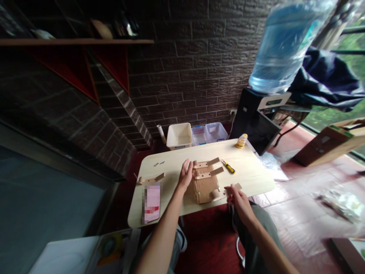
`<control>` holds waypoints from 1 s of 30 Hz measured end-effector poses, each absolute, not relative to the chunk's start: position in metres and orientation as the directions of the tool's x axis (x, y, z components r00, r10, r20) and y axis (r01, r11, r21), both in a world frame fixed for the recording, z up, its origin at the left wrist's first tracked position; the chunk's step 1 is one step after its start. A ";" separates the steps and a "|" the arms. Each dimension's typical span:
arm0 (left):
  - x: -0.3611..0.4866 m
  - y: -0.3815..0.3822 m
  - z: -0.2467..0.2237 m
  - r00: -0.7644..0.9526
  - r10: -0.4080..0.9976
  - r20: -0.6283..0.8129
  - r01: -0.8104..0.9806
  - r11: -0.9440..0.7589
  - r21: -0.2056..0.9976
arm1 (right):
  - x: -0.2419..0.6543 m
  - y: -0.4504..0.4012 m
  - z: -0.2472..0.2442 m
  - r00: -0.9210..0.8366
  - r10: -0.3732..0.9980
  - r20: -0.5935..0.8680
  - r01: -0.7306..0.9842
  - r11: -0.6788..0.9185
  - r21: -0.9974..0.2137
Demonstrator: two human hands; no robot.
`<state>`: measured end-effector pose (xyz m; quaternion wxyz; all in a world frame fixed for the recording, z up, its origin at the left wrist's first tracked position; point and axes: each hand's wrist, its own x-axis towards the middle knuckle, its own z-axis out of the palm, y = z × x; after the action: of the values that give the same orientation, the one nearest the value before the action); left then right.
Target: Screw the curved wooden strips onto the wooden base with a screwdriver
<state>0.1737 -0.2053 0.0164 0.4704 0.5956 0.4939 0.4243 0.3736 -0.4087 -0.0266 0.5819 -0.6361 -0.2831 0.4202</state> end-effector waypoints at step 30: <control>0.140 -0.300 -0.016 0.400 0.736 0.546 0.433 -0.677 0.595 | 0.378 -0.388 -0.028 0.283 0.948 0.146 0.323 0.049 -0.945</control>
<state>0.1401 -0.3004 -0.0158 0.1827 0.8164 0.3580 0.4146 0.3783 -0.3881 -0.0276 0.5098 -0.6176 -0.5145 0.3065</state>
